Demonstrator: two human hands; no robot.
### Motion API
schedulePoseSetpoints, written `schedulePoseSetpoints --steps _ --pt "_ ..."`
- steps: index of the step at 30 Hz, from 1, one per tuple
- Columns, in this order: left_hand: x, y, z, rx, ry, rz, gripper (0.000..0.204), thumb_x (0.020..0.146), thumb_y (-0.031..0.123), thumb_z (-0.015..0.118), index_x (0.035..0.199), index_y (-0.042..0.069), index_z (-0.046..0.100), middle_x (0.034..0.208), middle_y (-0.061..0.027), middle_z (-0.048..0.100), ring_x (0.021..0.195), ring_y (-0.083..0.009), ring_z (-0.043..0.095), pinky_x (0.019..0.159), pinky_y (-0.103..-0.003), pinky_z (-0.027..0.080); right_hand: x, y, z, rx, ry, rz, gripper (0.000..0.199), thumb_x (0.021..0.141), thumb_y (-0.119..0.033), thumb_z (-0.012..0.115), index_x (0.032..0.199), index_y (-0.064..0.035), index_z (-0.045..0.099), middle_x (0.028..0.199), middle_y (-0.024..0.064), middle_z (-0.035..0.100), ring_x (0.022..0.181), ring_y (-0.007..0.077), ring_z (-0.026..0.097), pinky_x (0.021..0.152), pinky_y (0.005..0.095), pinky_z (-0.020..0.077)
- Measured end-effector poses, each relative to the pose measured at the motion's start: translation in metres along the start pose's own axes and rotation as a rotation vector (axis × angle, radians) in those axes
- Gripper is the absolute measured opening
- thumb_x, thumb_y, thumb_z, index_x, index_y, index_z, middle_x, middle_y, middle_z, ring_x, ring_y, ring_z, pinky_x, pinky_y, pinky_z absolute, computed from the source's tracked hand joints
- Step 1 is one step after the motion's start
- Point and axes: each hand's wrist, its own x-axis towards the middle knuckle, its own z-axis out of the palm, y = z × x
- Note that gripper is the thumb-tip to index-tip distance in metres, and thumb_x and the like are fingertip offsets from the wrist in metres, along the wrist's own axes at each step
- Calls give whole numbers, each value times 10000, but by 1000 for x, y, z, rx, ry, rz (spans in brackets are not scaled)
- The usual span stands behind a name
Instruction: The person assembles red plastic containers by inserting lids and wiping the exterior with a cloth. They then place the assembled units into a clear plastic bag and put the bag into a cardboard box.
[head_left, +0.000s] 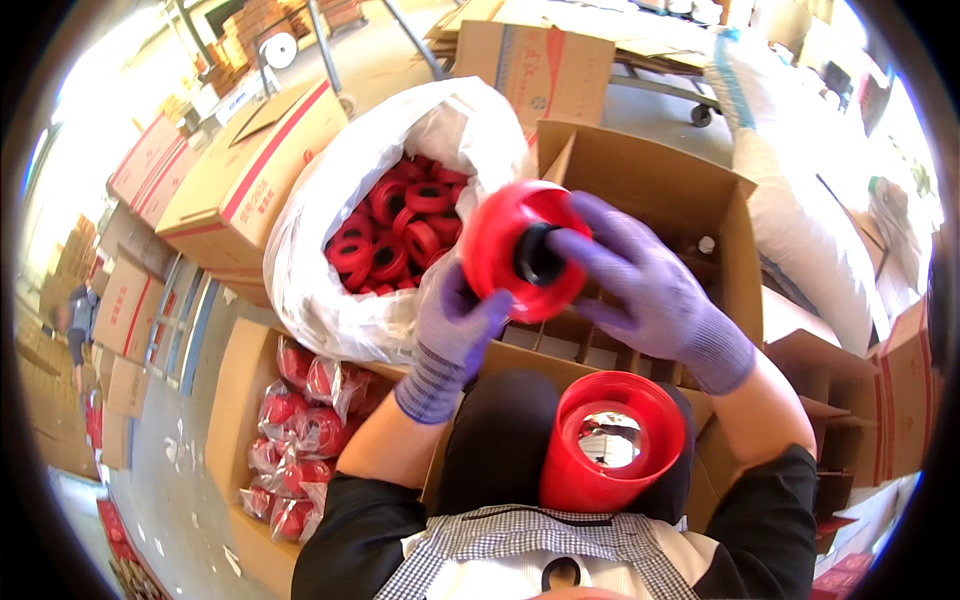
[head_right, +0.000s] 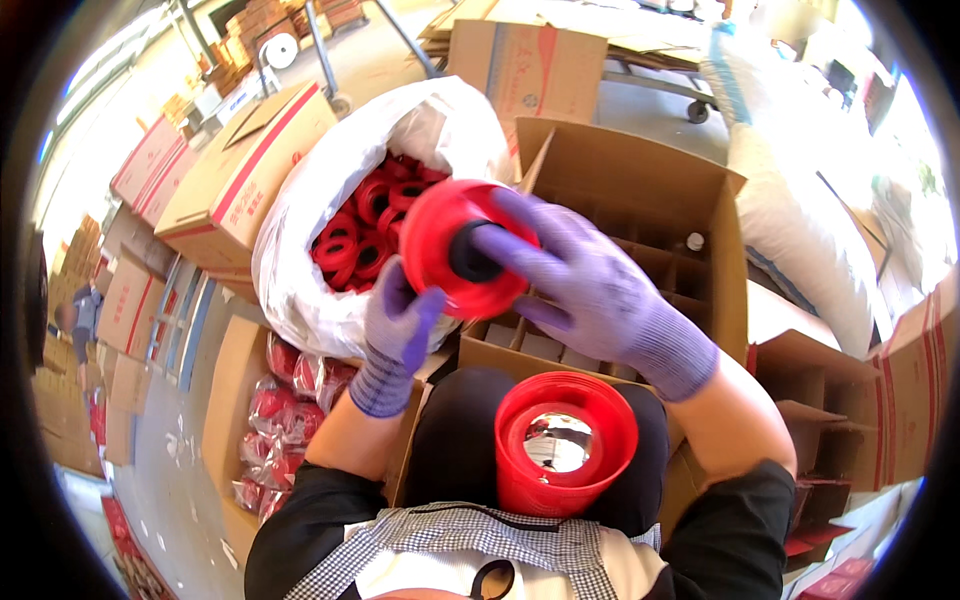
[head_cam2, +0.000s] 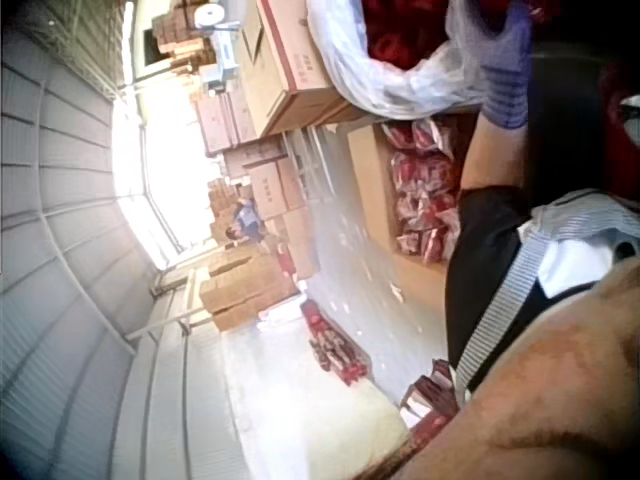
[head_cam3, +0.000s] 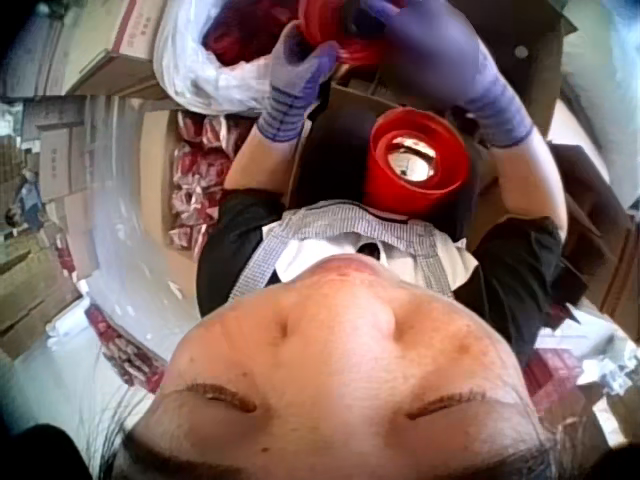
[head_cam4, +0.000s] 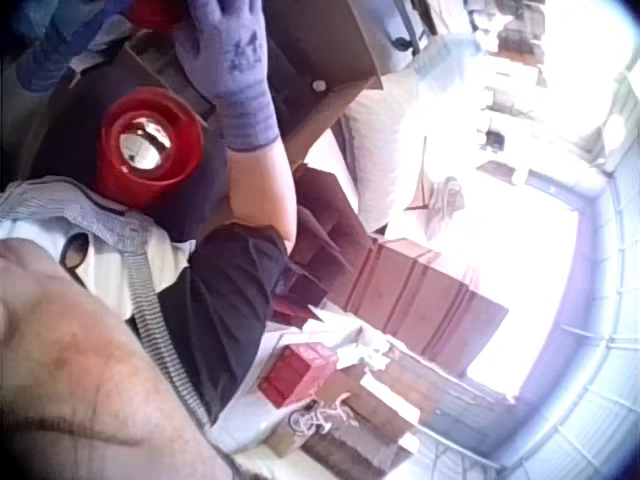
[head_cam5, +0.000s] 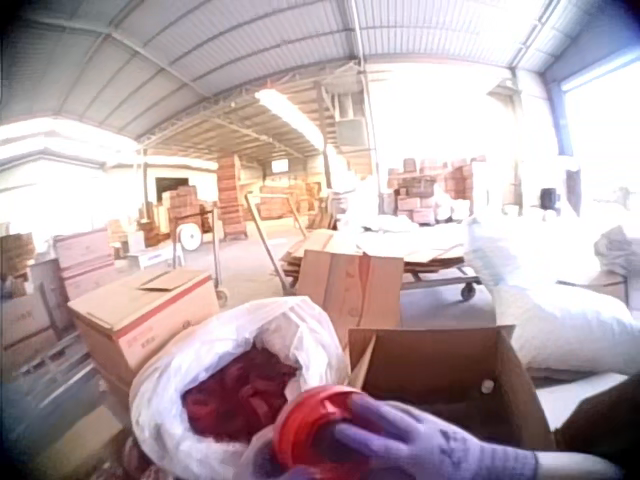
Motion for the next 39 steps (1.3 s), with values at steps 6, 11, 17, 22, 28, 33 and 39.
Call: schedulePoseSetpoints --steps 6,11,17,22,28,33,39 --pt "-2 5 78 -565 -138 -5 700 877 331 772 1407 -4 462 1293 -113 572 1185 -192 563 1062 -361 433 -31 8 6 60 121 119 644 815 -139 743 1410 -99 498 1312 232 563 1157 431 602 970 465 520" --pt "5 -9 101 -248 -340 75 853 915 469 679 1520 -30 342 1422 -136 524 1300 -248 528 1108 -372 404 -63 36 23 818 -83 967 556 989 -520 520 1025 20 649 794 137 681 772 297 679 752 403 551" --pt "-1 -17 110 -645 -194 -127 753 958 434 643 1490 -36 392 1392 -146 550 1295 -236 530 1107 -370 407 -87 20 12 -175 223 119 682 829 -264 782 1405 -31 499 1394 240 498 1204 389 575 1016 451 490" --pt "-5 -17 130 -392 -228 2 675 954 397 651 1433 -40 464 1302 -124 608 1189 -218 589 1041 -350 451 -104 55 22 603 -86 879 700 832 -304 782 1419 -49 500 1242 239 607 1058 384 647 926 424 527" --pt "-10 -4 130 -465 -199 -94 707 928 358 666 1452 -58 440 1282 -120 615 1175 -207 592 1037 -339 452 -93 16 11 -163 347 216 617 830 -381 772 1296 -31 569 1099 193 673 958 362 681 850 442 545" --pt "-17 18 131 -255 -258 -16 795 865 343 725 1465 -90 434 1383 -187 577 1289 -250 551 1077 -372 441 -108 12 14 858 250 988 700 1028 -602 420 849 7 714 650 69 625 627 158 613 627 311 502" --pt "0 99 117 73 -948 563 798 662 397 883 1284 -38 637 1364 -311 574 1291 -461 547 1082 -586 421 -171 -32 -2 963 576 903 425 1078 -354 452 1069 4 682 901 52 681 804 99 619 785 254 508"
